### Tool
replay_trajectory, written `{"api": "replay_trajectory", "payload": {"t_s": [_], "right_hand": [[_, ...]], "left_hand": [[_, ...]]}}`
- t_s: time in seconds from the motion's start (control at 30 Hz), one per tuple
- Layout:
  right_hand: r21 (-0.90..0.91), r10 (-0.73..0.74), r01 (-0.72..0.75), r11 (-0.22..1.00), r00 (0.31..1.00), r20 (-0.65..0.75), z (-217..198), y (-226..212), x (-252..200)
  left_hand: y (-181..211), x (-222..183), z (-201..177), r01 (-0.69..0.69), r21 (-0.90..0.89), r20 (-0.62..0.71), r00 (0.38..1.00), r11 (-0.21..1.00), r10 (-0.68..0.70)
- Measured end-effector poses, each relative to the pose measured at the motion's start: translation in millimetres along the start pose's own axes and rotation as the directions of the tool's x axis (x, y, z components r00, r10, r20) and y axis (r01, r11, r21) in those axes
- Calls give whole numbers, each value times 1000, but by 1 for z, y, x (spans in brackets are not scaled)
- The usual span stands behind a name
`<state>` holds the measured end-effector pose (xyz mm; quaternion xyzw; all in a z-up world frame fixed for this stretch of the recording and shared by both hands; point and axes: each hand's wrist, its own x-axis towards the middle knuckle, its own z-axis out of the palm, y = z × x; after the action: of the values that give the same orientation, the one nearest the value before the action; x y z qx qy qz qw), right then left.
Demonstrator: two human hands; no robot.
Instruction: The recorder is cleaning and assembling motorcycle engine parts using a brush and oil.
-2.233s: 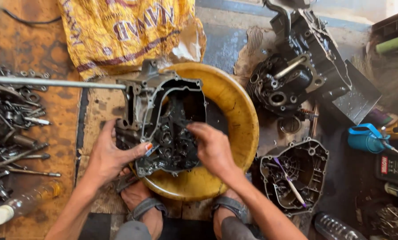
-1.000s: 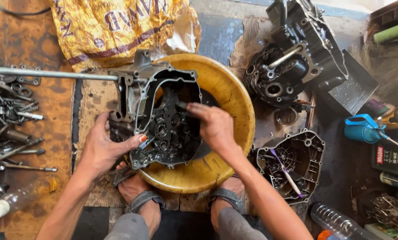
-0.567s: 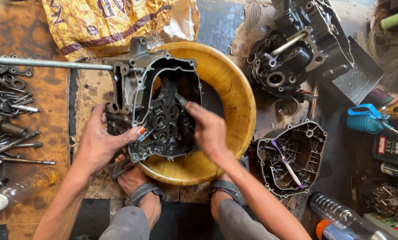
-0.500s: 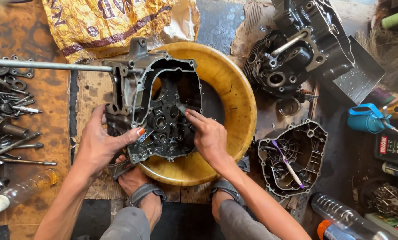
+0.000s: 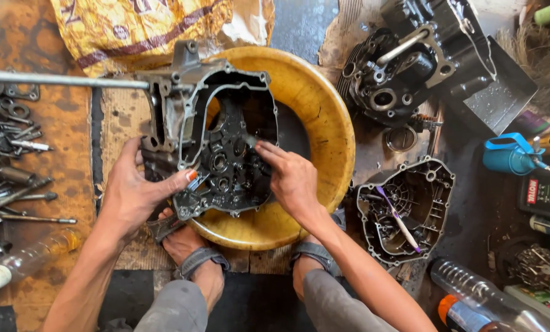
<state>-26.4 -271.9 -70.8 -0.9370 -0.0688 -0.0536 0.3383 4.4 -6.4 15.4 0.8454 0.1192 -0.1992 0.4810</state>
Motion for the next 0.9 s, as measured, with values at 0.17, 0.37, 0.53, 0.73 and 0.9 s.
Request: {"api": "replay_trajectory", "payload": {"t_s": [0.17, 0.37, 0.53, 0.73, 0.9], "right_hand": [[21, 25, -25, 999, 1000, 20, 5, -2, -9], [14, 227, -230, 973, 968, 111, 9, -11, 2], [53, 91, -92, 994, 995, 33, -4, -29, 6], [90, 123, -128, 988, 990, 63, 0, -29, -1], [67, 70, -79, 995, 990, 122, -5, -30, -10]], "left_hand": [[0, -2, 2, -9, -49, -6, 1000, 999, 9], [5, -4, 2, 3, -58, 3, 1000, 998, -3], [0, -3, 2, -25, -79, 9, 1000, 997, 26], [0, -4, -1, -73, -64, 1, 997, 995, 73], [-2, -3, 1, 28, -80, 23, 999, 996, -26]]}}
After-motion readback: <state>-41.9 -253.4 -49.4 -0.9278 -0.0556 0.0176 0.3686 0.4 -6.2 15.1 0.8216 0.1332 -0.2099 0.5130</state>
